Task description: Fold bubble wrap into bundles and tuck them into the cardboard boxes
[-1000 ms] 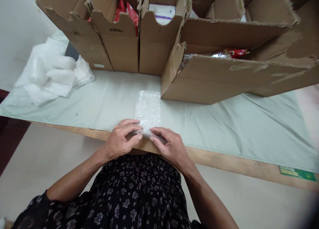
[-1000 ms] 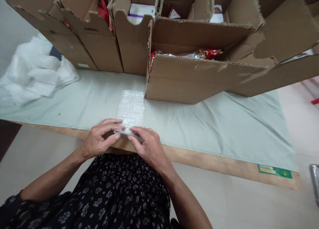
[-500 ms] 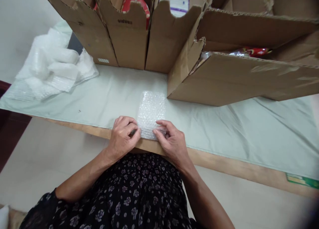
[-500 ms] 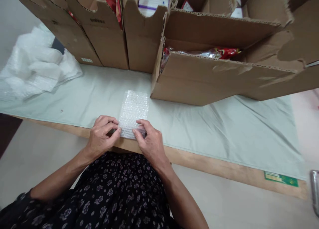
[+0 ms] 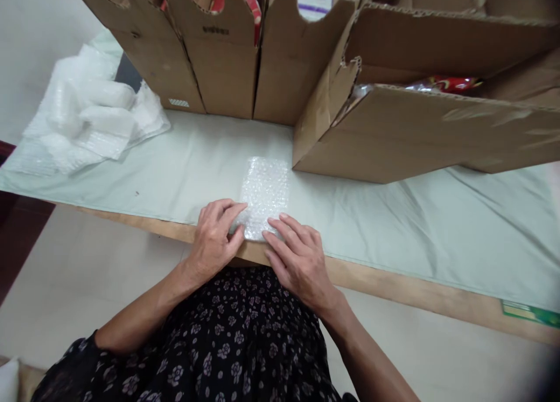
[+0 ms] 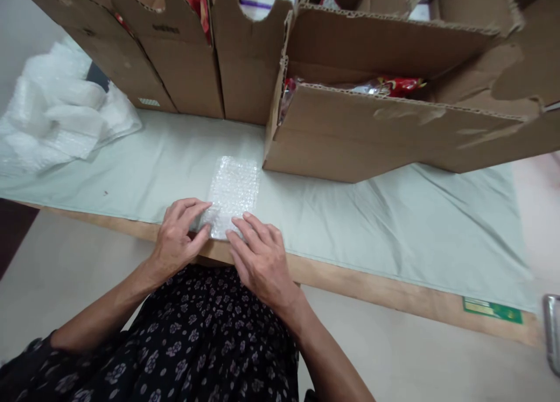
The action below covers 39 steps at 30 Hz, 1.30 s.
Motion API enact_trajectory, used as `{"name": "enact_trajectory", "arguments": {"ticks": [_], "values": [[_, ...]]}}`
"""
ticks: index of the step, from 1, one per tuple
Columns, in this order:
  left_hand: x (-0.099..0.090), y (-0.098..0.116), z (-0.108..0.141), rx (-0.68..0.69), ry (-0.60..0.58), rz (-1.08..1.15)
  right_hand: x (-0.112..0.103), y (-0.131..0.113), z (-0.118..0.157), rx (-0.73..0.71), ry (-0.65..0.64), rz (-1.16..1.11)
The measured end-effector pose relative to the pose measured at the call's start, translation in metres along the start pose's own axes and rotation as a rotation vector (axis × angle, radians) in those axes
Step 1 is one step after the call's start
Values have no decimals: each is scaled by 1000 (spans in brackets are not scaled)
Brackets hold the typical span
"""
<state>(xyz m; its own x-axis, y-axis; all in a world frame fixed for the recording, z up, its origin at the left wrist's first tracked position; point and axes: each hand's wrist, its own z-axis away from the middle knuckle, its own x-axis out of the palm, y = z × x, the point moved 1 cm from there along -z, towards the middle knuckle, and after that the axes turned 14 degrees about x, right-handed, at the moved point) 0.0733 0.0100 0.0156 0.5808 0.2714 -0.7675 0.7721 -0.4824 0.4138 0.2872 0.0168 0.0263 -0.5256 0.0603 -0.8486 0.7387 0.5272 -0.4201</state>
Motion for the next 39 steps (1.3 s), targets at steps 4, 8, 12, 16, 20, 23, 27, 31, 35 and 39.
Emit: {"name": "enact_trajectory", "arguments": {"ticks": [4,8,12,16,20,23,27,31,35,39], "values": [[-9,0,3,69,-31,126,4,4,-9,34,24,-66],[-19,0,6,164,-90,195,0,4,-12,151,22,-274],[-18,1,4,168,-52,233,1,6,-13,301,-81,-362],[-14,1,-3,77,-30,258,4,9,-16,381,-125,-353],[-10,0,-8,7,-8,169,2,7,-13,315,82,-267],[-5,-3,-10,23,-26,71,1,4,-9,196,155,-144],[-3,-4,-8,25,-1,40,5,5,-9,111,-22,-38],[-11,-2,-3,76,-20,215,6,9,-13,191,-2,-147],[-16,-1,-2,97,-52,289,4,9,-13,279,-57,-300],[-9,-4,-9,27,-21,165,2,9,-11,326,52,-228]]}}
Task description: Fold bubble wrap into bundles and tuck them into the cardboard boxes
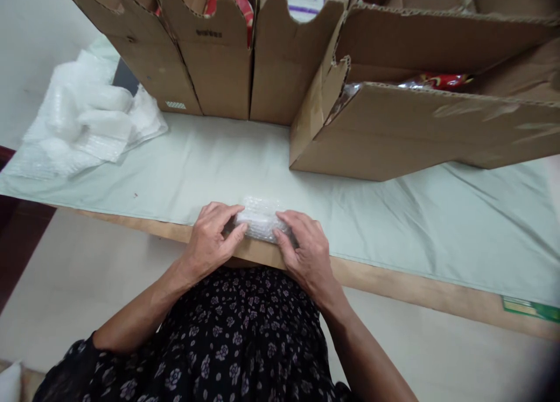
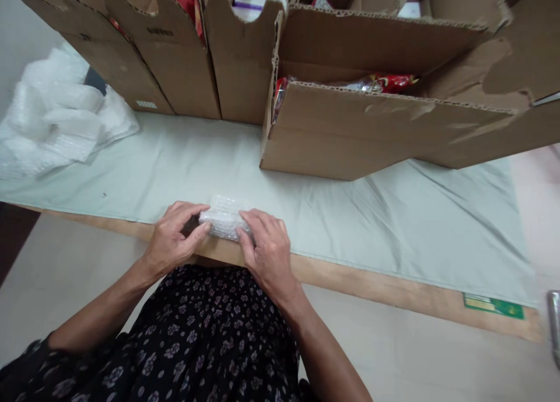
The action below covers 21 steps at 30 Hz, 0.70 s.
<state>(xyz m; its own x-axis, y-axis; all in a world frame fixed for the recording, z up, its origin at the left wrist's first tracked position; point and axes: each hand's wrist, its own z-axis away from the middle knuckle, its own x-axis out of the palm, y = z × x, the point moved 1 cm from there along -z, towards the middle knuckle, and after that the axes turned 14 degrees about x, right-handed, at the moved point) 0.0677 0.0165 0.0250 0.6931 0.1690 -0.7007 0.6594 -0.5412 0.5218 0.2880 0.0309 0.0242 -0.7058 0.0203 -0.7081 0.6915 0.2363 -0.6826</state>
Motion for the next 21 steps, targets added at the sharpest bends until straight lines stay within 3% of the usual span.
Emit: {"name": "enact_trajectory", "arguments": {"ticks": [3,8,12,15,18,21], "values": [[8,-3,-8,-19,-10,-120,0,-1,2,-86,75,112],[9,-3,-9,-121,71,-28,6,-1,-2,-145,-54,183],[3,6,2,-329,176,284,2,0,-10,55,8,-69],[6,17,5,-456,139,537,-2,-1,-9,270,-49,-299],[17,29,-1,-456,95,700,0,-3,0,422,-129,-554],[30,39,-8,-442,78,872,5,-4,12,477,-192,-734]]}}
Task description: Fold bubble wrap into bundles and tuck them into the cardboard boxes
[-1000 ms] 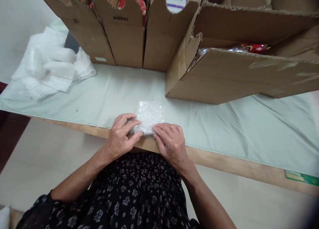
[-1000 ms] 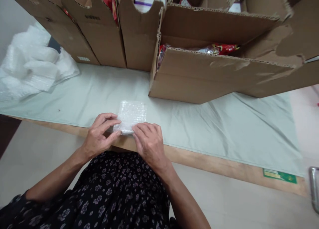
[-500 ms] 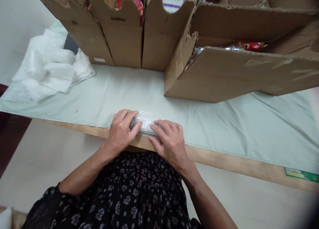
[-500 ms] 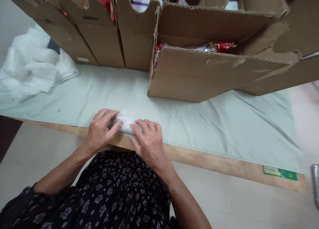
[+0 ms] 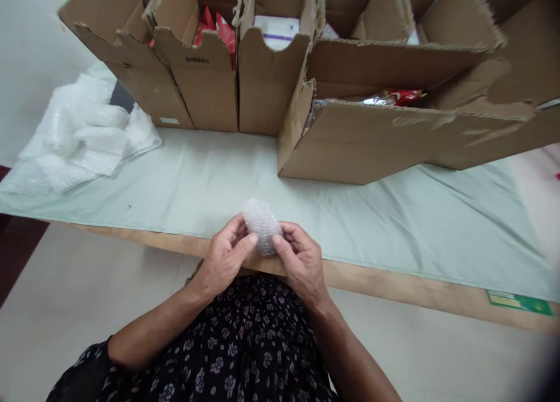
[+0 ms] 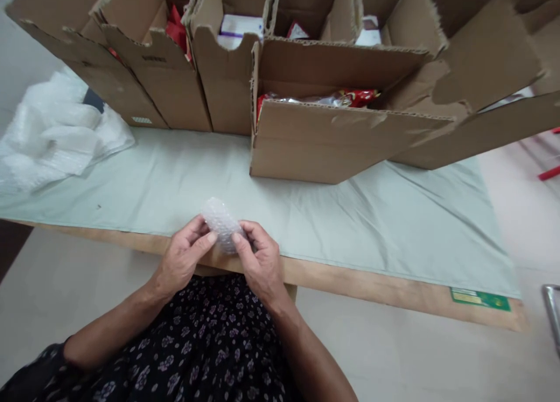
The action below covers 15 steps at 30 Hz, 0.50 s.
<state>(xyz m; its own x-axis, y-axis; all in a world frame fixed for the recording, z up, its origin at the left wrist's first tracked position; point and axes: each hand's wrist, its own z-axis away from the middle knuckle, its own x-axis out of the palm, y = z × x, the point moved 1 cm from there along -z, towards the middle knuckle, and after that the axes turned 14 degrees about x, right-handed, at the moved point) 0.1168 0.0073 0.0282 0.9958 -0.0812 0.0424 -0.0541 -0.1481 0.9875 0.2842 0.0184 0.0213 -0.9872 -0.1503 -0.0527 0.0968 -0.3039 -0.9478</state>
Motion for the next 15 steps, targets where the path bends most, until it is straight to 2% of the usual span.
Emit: {"name": "enact_trajectory", "arguments": {"ticks": [4,7,9,11,13,15], "values": [[10,1,-2,-59,-9,92,-9,4,9,-37,-19,97],[9,11,-5,-51,-17,-83,-30,-6,14,-147,4,212],[10,19,-7,50,-75,-256,-45,-16,16,-199,2,217],[17,24,-9,200,-196,-373,-57,-28,19,-214,-32,247],[27,25,-10,321,-321,-417,-64,-38,20,-218,-93,331],[35,23,-10,371,-375,-440,-68,-45,19,-216,-143,424]]}}
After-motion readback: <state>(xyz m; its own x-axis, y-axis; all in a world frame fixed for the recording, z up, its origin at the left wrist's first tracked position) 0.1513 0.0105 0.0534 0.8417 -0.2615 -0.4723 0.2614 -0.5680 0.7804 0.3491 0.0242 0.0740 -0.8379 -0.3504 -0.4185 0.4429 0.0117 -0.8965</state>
